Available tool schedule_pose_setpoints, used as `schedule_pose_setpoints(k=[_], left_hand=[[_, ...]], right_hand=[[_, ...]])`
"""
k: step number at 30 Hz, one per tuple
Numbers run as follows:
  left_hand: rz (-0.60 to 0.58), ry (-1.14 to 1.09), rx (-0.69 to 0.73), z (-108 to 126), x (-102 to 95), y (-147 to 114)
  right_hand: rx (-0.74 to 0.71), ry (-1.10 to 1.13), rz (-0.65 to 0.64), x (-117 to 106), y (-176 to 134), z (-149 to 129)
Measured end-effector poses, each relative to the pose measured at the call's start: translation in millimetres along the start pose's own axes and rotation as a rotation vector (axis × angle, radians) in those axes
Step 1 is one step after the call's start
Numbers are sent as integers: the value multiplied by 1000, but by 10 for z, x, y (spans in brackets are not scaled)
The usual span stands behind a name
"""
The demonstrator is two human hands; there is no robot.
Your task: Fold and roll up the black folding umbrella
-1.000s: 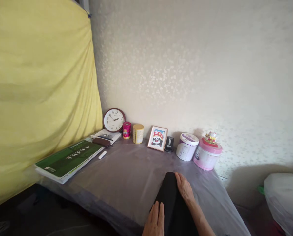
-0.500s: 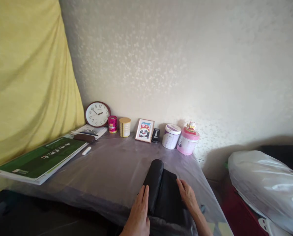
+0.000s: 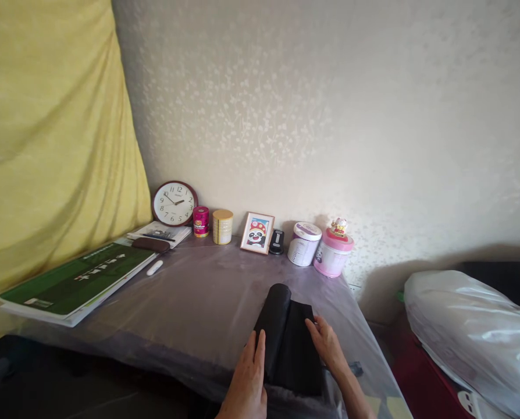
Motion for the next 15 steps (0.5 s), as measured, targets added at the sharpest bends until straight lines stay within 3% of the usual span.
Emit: schedule_pose_setpoints(k=[6,10,15], left_hand=[[55,53,25,-16,81,24],[48,65,28,3,55,18],[28,77,32,7,40,26]], right_hand=[[21,468,-191,40,7,-427],[13,560,-211,200,13,-680],[17,569,-205,482,76,-715]])
Point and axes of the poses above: each hand's wrist, its own y-axis towards the middle knuckle, its own x-axis out of the palm, z = x × y, the point moved 2 cm from there along y, towards the middle knuckle, and after that the axes turned 5 degrees about y, right-handed, at the moved point
